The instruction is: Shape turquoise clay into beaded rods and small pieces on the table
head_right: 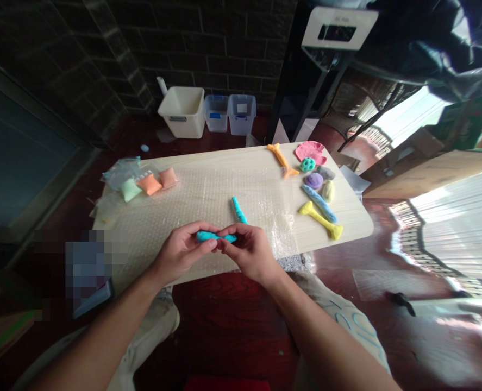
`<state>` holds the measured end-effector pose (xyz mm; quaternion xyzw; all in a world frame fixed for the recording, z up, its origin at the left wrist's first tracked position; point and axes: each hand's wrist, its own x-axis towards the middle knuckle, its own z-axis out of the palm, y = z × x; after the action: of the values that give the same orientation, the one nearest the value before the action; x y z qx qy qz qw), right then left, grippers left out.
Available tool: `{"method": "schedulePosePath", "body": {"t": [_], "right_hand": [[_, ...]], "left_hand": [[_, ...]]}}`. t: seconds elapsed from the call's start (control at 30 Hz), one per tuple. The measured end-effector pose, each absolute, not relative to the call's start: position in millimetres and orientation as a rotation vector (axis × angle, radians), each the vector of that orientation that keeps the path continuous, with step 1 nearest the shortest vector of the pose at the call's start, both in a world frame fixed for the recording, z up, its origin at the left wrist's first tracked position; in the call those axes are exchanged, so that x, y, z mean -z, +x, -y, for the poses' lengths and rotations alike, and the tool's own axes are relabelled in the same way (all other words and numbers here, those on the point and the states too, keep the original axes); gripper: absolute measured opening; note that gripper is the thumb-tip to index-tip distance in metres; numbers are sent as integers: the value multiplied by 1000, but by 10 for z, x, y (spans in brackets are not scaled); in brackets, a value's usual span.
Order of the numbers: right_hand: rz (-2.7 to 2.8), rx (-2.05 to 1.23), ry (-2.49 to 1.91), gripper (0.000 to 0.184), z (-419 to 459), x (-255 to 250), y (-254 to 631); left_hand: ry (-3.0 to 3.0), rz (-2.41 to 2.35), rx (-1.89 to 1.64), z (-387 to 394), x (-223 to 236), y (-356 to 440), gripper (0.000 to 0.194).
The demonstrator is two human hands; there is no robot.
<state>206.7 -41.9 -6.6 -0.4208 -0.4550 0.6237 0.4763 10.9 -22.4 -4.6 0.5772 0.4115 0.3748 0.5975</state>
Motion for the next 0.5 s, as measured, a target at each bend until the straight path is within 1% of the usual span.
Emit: {"method": "schedulePosePath", "body": {"t": [0.1,0.2,0.3,0.43,0.5], "right_hand": [[1192,-1481,-1016,27,426,76,2083],[1234,-1488,-1046,33,418,51,2111],[1182,-1566,-1116,39,399,14,2120],[1125,-1731,-1061,40,374,8,2094],[1100,-1737,-1049,39,369,16,2085]], "left_hand": [[1344,-1000,-861,201,46,107,27],[1345,-1047,-916,195,23,103,25],[1415,-1100,-960,210,1,102,19],[1588,-1108,-955,242,2,104,9],[1665,-1106,-961,251,8,104,6]]}}
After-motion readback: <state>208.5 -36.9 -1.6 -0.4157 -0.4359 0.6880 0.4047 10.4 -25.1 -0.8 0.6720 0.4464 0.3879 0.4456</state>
